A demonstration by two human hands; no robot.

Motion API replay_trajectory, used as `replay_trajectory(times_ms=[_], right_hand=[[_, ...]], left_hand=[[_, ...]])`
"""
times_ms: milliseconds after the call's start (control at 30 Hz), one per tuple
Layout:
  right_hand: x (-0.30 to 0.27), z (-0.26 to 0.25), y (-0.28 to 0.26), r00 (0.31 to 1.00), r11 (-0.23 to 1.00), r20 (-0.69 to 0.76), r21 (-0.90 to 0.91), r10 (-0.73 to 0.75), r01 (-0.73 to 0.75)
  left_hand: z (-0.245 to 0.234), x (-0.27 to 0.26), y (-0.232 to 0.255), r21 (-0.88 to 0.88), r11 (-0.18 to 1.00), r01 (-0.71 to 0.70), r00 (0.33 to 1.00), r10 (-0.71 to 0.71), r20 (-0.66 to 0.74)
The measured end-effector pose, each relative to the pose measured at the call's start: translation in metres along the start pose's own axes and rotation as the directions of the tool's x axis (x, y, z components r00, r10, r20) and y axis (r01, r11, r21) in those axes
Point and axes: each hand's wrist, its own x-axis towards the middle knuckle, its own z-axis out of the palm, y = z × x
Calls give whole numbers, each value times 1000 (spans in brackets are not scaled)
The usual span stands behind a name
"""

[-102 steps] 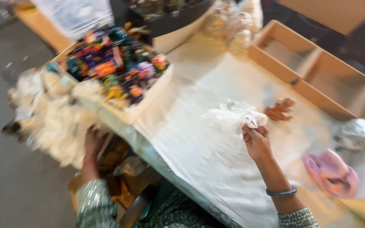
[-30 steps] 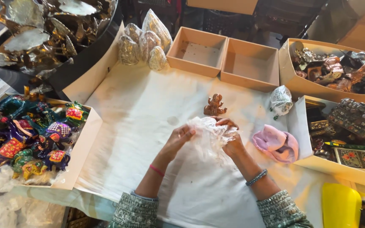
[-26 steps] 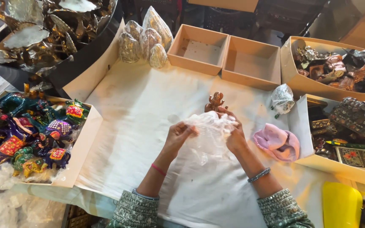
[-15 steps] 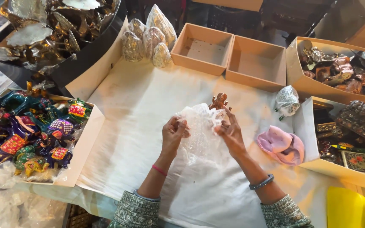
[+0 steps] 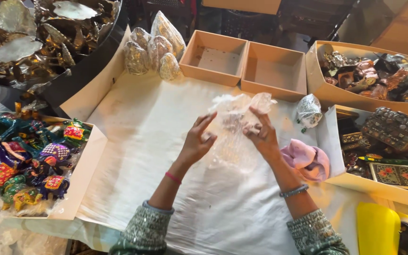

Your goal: The person wraps a small figurine in bubble wrap and secures it with tape. They then place the wrapped item into a box and pick up another figurine to clean with a cloth.

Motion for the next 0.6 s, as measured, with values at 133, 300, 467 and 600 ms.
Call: replay_trajectory(times_ms=[133,300,467,600], right_hand=[[18,-11,29,989,986,-39,88,143,-139],[25,-17,65,944,865,6,397,331,-306],[23,-14,70,923,836,42,409,383,-366],[8,-12,119,890,794,104,416,443,-444]], left_hand=[[5,47,8,110,994,27,993,-39,109],[7,75,-53,107,992,-67,989,52,139],[3,74,-79,121,993,-5,979,-20,205],[6,65,-84,190,960,206,945,-245,216]])
